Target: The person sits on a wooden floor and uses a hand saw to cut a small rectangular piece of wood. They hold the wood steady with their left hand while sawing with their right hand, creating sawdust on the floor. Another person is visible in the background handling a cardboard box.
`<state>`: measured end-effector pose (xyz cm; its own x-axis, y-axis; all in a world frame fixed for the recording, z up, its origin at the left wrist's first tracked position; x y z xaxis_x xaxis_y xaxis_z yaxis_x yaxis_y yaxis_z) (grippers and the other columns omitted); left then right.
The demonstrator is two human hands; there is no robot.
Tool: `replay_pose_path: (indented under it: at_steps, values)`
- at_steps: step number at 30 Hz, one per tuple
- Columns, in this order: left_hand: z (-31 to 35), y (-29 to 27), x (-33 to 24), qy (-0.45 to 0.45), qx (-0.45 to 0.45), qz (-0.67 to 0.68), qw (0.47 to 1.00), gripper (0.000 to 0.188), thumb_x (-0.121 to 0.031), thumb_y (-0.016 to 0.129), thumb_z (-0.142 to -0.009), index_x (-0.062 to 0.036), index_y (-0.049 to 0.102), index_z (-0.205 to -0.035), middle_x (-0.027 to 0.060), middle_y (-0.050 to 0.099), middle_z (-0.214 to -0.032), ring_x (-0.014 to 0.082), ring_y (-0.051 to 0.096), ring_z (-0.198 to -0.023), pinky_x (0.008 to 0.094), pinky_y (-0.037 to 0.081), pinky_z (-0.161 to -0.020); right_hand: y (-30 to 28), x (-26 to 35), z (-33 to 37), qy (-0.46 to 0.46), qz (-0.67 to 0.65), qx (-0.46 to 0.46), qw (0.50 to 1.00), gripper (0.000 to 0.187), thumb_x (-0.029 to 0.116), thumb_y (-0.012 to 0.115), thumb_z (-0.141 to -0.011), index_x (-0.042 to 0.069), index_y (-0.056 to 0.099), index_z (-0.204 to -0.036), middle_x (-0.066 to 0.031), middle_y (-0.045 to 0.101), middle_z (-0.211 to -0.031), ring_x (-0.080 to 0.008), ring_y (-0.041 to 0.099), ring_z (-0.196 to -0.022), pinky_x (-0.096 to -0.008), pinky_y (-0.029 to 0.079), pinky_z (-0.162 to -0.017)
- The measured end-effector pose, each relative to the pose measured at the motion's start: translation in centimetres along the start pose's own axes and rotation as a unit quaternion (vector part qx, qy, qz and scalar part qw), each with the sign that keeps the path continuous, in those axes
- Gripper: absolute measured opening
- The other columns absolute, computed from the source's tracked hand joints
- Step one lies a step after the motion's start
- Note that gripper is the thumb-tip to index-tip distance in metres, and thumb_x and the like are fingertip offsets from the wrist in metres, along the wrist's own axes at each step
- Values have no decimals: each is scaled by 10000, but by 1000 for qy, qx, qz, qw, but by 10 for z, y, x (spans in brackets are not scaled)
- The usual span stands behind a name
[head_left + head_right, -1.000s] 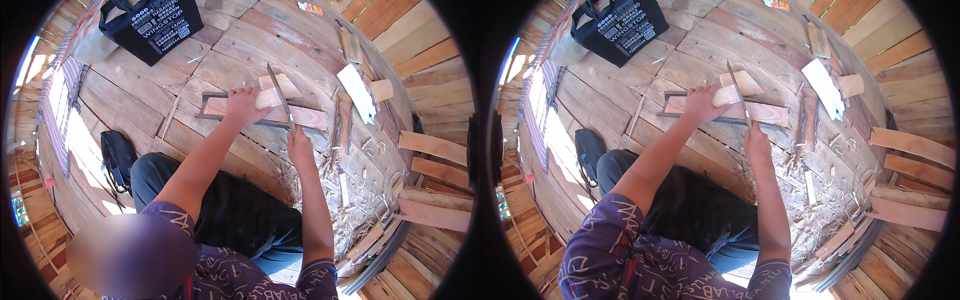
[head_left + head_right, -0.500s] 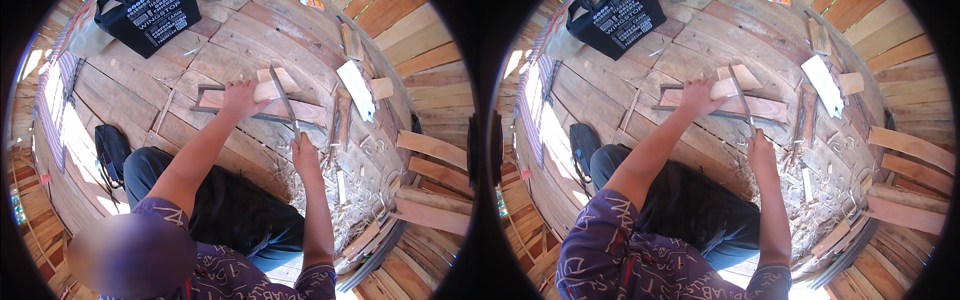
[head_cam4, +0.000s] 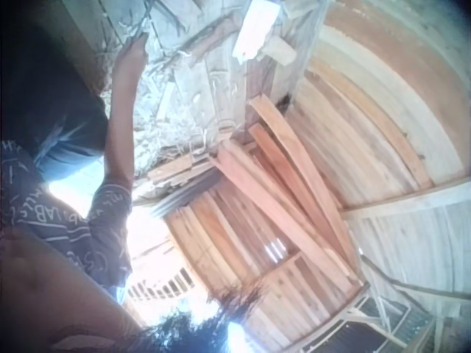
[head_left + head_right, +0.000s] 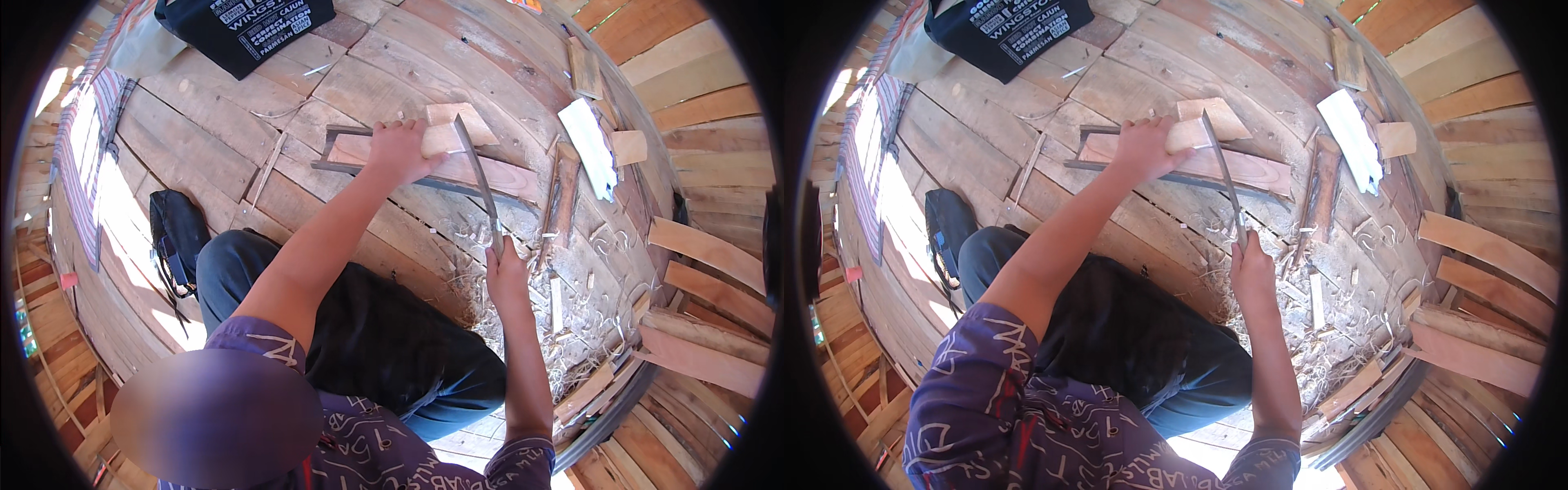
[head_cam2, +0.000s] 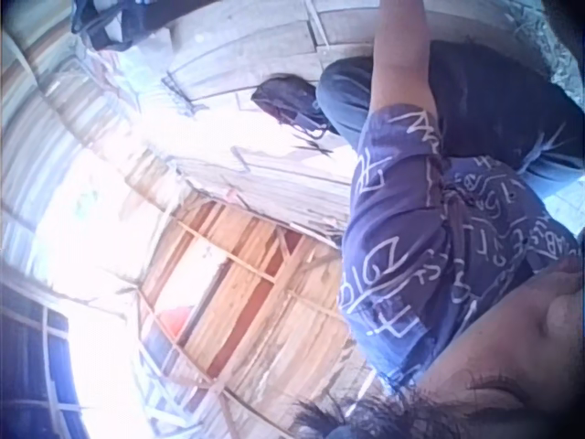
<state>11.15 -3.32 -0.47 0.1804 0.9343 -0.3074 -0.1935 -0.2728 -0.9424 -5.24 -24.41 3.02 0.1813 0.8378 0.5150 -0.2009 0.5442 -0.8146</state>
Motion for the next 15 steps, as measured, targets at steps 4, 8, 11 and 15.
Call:
replay_pose_path:
  at_steps: [4, 8, 11, 15]
  values:
    - [0, 0, -6, 14, 9, 19, 1000, 695, -626, 570, -819, -49, 567, -1206, 135, 645, -1165, 281, 601, -1110, 495, 380, -956, 11, 6, -34, -5, -20, -21, 1000, 193, 156, 555, -938, 26, 503, -1070, -275, 640, -757, -479, 633, -735, -555, 494, -608]
    - [-2, 0, -6, -1, 27, 17, 999, 699, -621, 575, -818, -49, 563, -1218, 128, 651, -1137, 278, 601, -1115, 499, 381, -955, 9, 6, -39, -5, -25, -18, 1000, 191, 160, 557, -941, 15, 514, -1059, -283, 630, -741, -479, 632, -725, -545, 492, -594]
    - [-2, 2, 0, -22, 42, 5, 999, 694, -617, 578, -818, -50, 564, -1217, 129, 655, -1121, 281, 601, -1113, 499, 383, -953, 5, -7, -7, 10, -16, -11, 1000, 189, 155, 556, -943, 14, 514, -1061, -283, 625, -728, -477, 633, -717, -535, 494, -584]
    - [-1, 2, 2, 1, -11, 14, 1000, 666, -615, 588, -810, -53, 573, -1168, 165, 664, -1061, 303, 618, -1056, 502, 392, -941, -5, -10, 20, 10, -7, -7, 1000, 203, 155, 558, -942, 18, 508, -1082, -281, 625, -718, -474, 633, -705, -521, 499, -572]
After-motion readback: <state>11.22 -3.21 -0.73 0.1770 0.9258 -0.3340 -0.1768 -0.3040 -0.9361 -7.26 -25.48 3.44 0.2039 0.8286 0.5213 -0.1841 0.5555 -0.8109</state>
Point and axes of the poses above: each hand's wrist, its own z-axis away from the middle knuckle, its own y-axis out of the palm, x = y × z, the point moved 9 cm from there along -z, towards the middle knuckle
